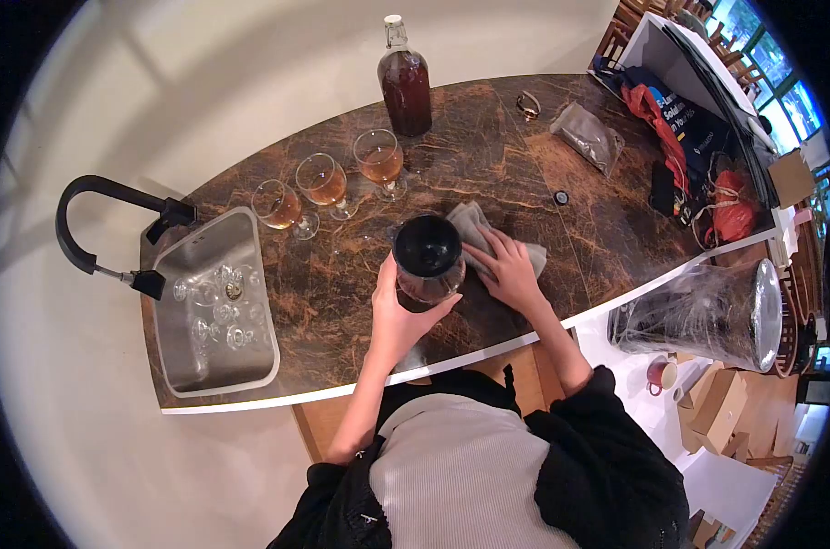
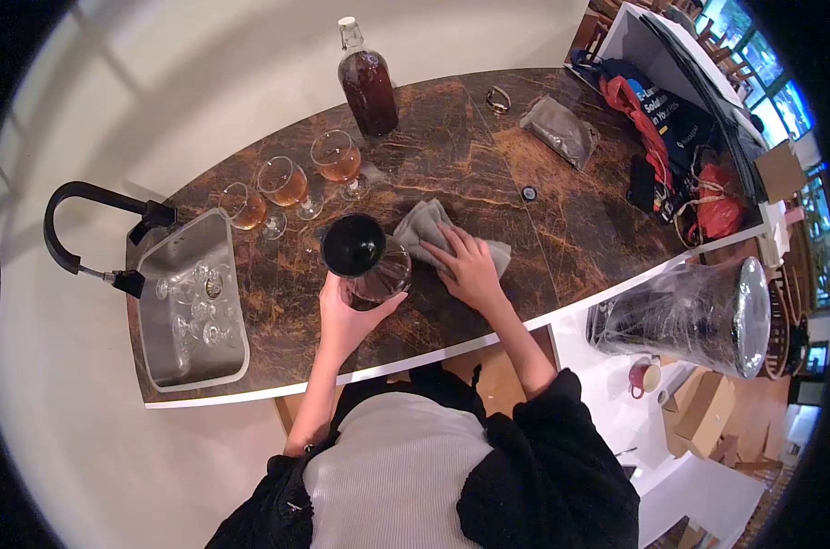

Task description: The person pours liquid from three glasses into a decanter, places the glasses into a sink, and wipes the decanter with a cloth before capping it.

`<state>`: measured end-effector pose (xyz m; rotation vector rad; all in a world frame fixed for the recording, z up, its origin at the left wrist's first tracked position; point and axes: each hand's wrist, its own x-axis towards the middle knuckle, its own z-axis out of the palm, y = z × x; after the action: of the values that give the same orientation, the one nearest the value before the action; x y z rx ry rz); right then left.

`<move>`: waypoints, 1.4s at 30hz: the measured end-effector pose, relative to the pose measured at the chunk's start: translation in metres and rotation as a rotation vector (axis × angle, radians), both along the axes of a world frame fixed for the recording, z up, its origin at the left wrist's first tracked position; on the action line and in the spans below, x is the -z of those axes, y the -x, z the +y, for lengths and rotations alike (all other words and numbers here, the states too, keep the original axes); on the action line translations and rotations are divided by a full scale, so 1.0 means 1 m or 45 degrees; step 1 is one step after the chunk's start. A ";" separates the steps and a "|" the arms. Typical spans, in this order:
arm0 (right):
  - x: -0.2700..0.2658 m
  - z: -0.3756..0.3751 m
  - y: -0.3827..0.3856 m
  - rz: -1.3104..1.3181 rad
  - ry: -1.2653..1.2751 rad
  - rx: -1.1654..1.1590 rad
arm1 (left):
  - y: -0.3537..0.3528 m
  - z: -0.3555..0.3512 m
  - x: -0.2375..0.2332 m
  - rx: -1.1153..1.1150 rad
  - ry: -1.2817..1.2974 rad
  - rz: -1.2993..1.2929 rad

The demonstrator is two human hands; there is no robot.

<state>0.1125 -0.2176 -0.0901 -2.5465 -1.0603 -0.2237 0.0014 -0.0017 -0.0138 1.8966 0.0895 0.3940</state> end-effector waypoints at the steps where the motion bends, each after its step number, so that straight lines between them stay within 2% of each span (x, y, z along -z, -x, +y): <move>1: 0.000 -0.001 0.009 0.017 0.003 0.009 | 0.000 0.001 0.000 -0.005 0.008 -0.014; 9: 0.007 0.035 0.098 0.026 0.078 0.502 | 0.005 0.007 -0.012 -0.069 0.002 0.028; 10: 0.007 0.037 0.101 0.071 0.094 0.487 | 0.006 0.008 -0.013 -0.068 0.011 0.034; 14: 0.004 0.028 0.078 -0.001 0.067 0.410 | 0.008 0.013 -0.013 -0.061 0.016 0.019; 21: 0.020 0.040 -0.033 -0.180 -0.027 0.397 | 0.009 0.016 -0.016 -0.053 0.015 0.055; 25: 0.022 0.035 -0.038 -0.116 -0.060 0.198 | 0.009 0.017 -0.020 -0.025 0.034 0.085; 28: 0.014 0.034 -0.005 -0.034 -0.077 0.185 | 0.008 0.019 -0.017 -0.023 0.022 0.064; 34: 0.011 0.014 0.067 -0.029 0.009 0.408 | 0.008 0.018 -0.022 -0.015 -0.013 0.063; 37: 0.019 0.000 0.053 -0.101 0.065 0.663 | 0.010 0.018 -0.025 -0.020 -0.041 0.077; 42: 0.039 -0.008 -0.026 -0.203 0.191 0.742 | 0.011 0.019 -0.017 0.003 0.012 0.079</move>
<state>0.1389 -0.2260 -0.1289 -2.9579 -0.3625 -0.5213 -0.0093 0.0172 0.0032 1.8996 0.1304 0.3328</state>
